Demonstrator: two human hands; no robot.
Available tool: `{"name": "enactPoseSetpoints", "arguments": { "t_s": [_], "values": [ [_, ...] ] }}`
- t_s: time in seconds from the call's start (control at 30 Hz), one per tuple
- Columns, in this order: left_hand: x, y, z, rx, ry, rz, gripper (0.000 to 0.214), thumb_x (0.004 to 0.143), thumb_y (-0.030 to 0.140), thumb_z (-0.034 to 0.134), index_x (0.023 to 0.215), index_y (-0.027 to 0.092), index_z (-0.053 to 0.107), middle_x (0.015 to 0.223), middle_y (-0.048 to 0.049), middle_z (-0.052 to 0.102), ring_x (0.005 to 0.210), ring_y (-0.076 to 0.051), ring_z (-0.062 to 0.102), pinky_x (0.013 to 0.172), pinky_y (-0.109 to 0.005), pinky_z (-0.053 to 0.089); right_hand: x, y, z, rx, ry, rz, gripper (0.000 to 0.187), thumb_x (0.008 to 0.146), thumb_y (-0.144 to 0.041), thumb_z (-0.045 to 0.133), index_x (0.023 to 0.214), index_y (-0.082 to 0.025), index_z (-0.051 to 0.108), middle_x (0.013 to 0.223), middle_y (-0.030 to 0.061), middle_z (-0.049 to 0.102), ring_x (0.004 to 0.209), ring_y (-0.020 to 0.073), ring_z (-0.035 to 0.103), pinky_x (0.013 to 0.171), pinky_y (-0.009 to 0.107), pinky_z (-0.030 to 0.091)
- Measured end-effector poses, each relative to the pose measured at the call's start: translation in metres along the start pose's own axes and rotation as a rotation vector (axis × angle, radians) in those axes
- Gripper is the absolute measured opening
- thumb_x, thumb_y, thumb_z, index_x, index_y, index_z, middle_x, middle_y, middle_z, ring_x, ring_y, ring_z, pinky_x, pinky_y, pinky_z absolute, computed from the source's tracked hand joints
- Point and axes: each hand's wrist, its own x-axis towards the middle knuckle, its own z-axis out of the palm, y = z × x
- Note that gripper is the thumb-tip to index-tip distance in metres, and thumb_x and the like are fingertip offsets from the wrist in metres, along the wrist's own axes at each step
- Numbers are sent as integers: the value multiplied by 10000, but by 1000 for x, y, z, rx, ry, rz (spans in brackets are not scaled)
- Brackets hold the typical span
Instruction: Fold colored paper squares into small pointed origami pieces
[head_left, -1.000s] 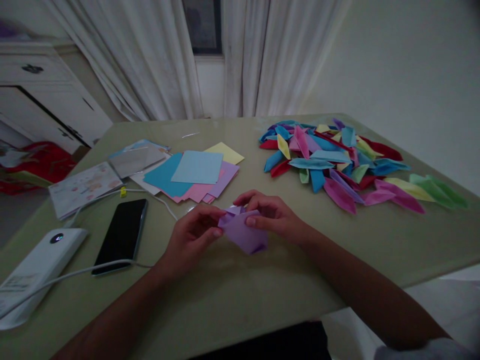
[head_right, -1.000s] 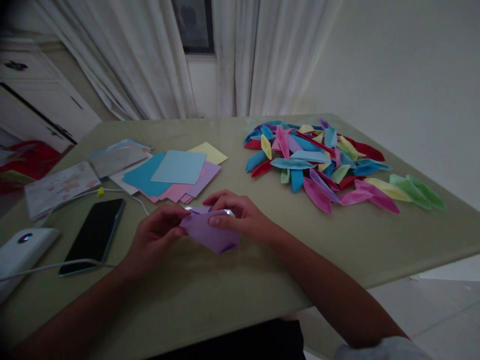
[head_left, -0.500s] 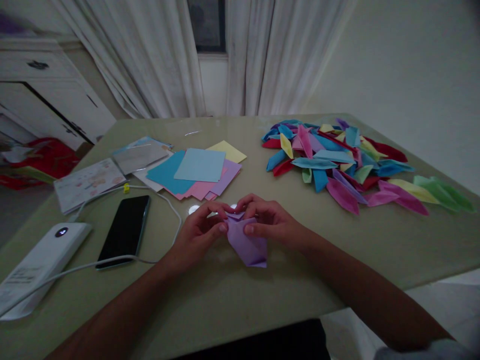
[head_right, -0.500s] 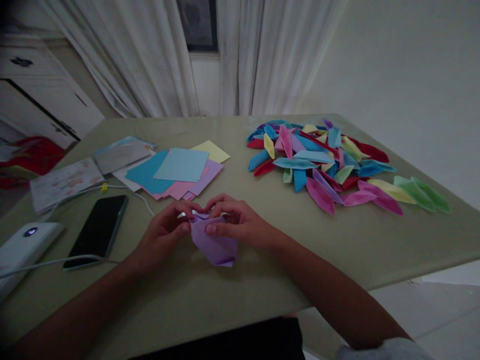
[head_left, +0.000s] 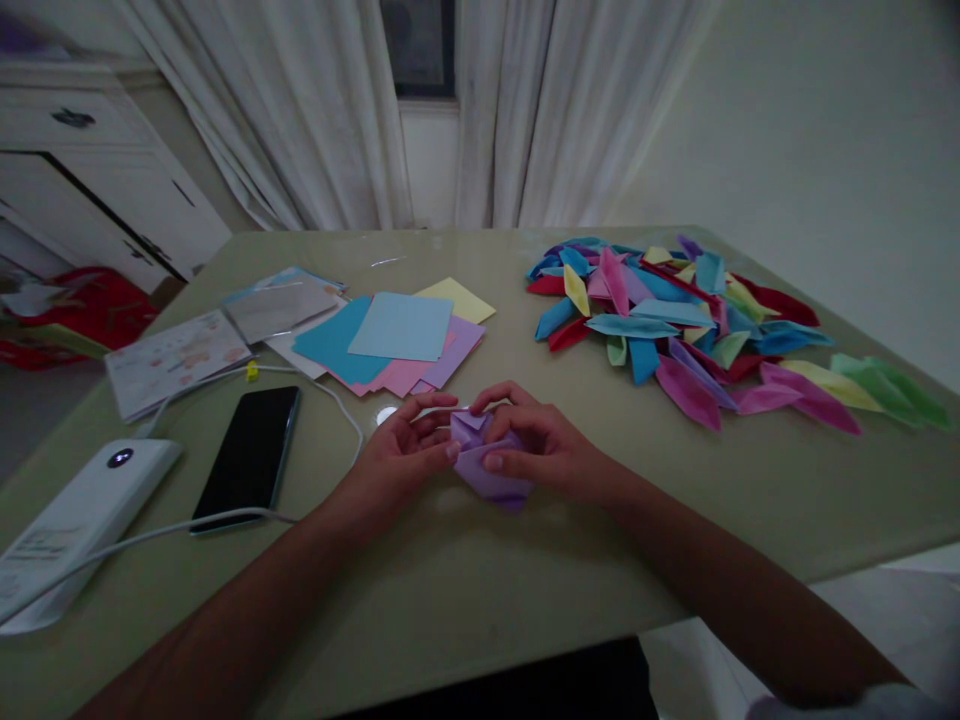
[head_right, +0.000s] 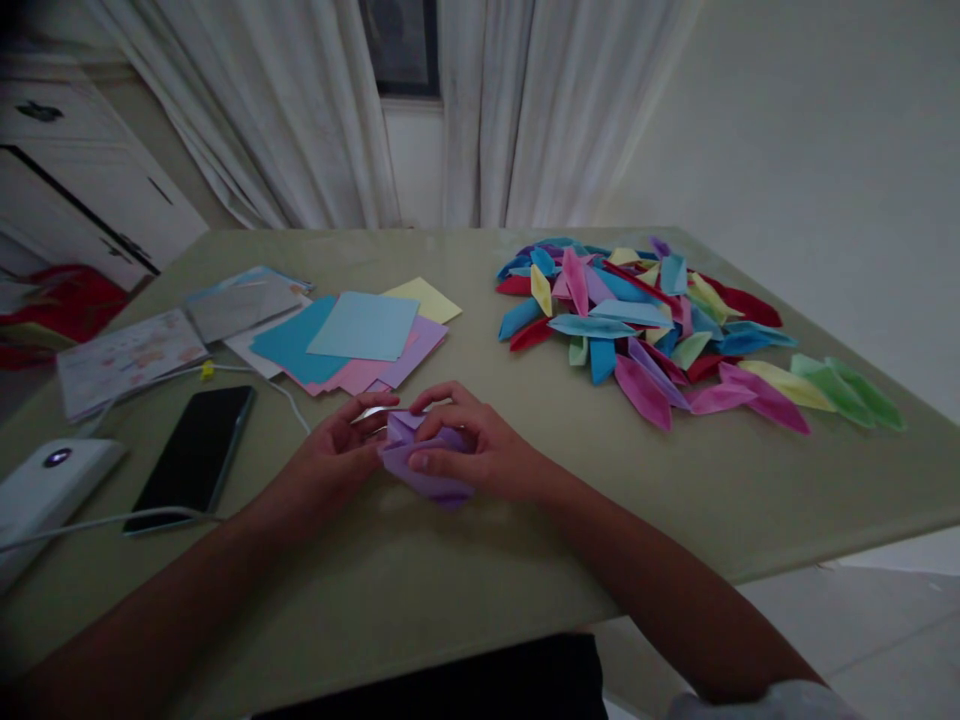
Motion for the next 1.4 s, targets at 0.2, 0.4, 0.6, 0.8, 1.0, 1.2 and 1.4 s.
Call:
{"name": "enactPoseSetpoints", "arguments": {
  "t_s": [0.2,0.4,0.6,0.8,1.0,1.2,1.4],
  "values": [
    [1,-2,2,-3,-14,42,429,806,245,973,1084,251,645,1029,-6,781,829,-137,745,725,-231,579,-1,-1,3,-108,15,-14,147,954,-363,856,973,-234,787,1329,91,619,1276,257,641,1159,462,482],
    [-3,2,6,250,33,147,250,886,408,905,996,204,811,1033,-76,831,954,-209,777,845,-308,620,-1,4,7,-135,104,-60,132,956,-357,854,1003,-250,792,1286,85,653,1210,242,670,1089,433,530],
    [-5,5,8,315,-15,266,315,831,415,943,1072,227,868,1259,-120,828,1118,-284,788,961,-411,649,0,4,9,-176,248,-100,117,965,-352,837,991,-251,783,1219,87,698,1142,240,697,1030,426,557],
    [-6,5,9,431,45,292,143,949,351,838,1019,228,858,995,-63,845,903,-202,780,810,-303,637,0,4,12,-39,267,-95,138,989,-354,808,1050,-240,758,1140,75,700,1042,204,698,917,354,588],
    [-6,4,8,380,126,304,158,852,345,925,919,221,853,922,-47,839,832,-185,761,753,-275,621,2,8,13,-30,254,-81,166,953,-358,846,999,-227,756,1081,69,710,980,198,699,872,344,604],
    [-7,6,11,430,188,339,147,855,337,915,921,218,857,893,-44,836,803,-178,760,724,-263,613,2,6,13,-42,241,-93,132,961,-320,834,920,-215,765,1052,72,713,956,188,703,838,329,603],
    [-11,7,13,452,222,345,191,784,299,970,861,212,819,821,-32,820,734,-178,759,682,-269,623,1,4,16,15,223,-28,206,926,-376,873,1003,-219,765,1025,54,730,903,182,715,834,334,615]
  ]
}}
